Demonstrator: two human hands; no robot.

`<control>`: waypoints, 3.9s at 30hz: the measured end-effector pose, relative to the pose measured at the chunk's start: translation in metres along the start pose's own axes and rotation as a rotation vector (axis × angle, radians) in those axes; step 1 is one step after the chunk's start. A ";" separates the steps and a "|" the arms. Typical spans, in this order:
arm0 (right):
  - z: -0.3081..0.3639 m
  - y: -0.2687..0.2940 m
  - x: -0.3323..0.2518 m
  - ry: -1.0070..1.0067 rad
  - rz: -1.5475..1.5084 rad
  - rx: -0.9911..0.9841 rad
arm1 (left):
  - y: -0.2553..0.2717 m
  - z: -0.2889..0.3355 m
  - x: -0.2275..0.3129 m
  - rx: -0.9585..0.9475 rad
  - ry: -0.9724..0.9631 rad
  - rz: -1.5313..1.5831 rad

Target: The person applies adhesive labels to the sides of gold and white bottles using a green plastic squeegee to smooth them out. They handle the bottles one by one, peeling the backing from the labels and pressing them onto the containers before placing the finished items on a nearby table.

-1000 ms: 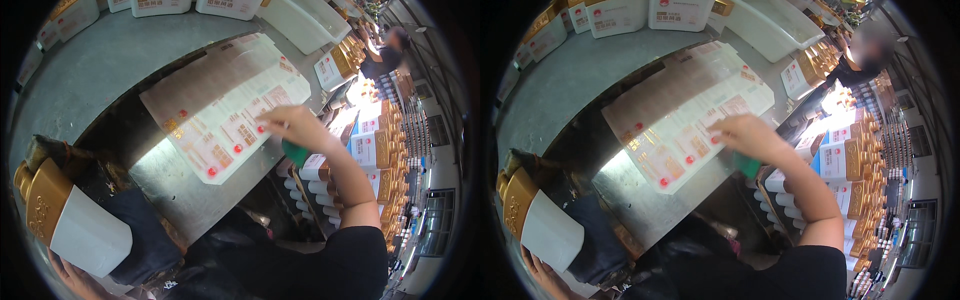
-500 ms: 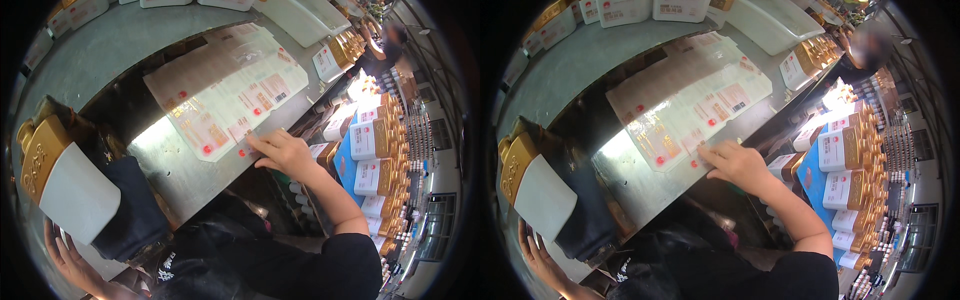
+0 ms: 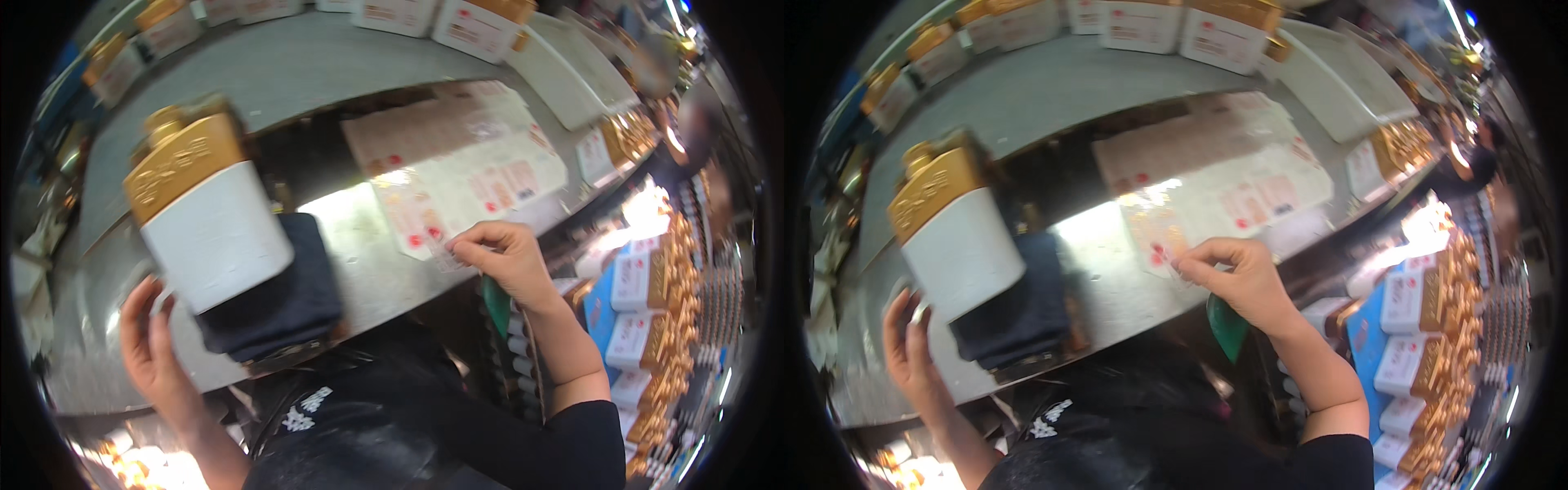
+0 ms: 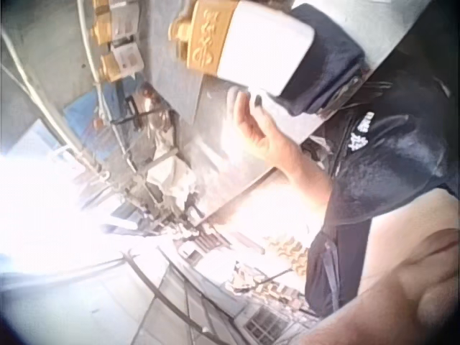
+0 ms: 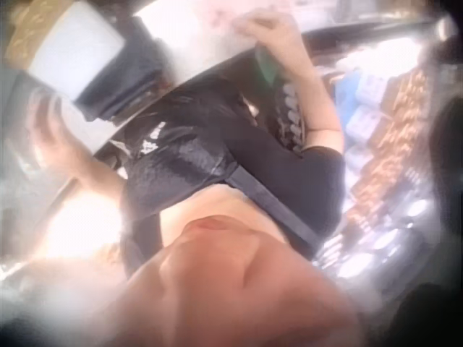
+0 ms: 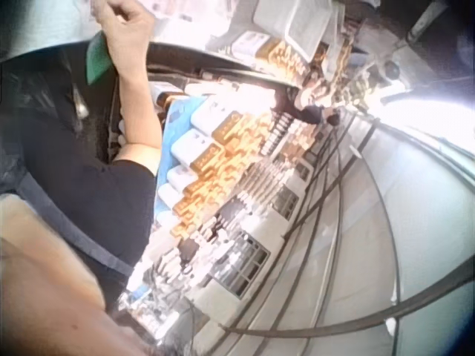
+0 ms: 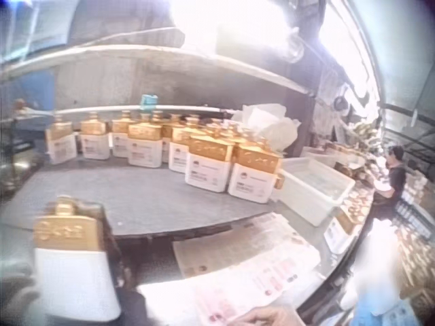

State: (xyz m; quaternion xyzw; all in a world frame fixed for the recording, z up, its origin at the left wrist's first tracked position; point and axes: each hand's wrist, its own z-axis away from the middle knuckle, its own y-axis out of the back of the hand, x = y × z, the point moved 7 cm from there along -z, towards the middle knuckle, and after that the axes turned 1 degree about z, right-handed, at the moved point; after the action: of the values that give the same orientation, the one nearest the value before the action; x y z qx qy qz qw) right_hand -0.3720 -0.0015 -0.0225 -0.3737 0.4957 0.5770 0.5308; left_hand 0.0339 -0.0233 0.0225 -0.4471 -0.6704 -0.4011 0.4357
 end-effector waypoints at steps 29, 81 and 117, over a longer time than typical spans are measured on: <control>-0.061 -0.171 -0.124 0.393 0.417 -0.208 | -0.045 -0.036 -0.008 -0.274 0.113 0.363; -0.092 -0.144 -0.087 0.213 -0.131 -0.248 | -0.045 -0.038 -0.009 -0.223 0.018 0.382; -0.010 -0.144 -0.065 0.152 -0.143 -0.183 | -0.066 -0.032 0.025 -0.495 -0.445 -0.670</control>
State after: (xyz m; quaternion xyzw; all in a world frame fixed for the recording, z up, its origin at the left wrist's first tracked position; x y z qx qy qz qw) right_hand -0.2210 -0.0353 0.0126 -0.4974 0.4520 0.5505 0.4952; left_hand -0.0270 -0.0646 0.0457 -0.3716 -0.7390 -0.5619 0.0081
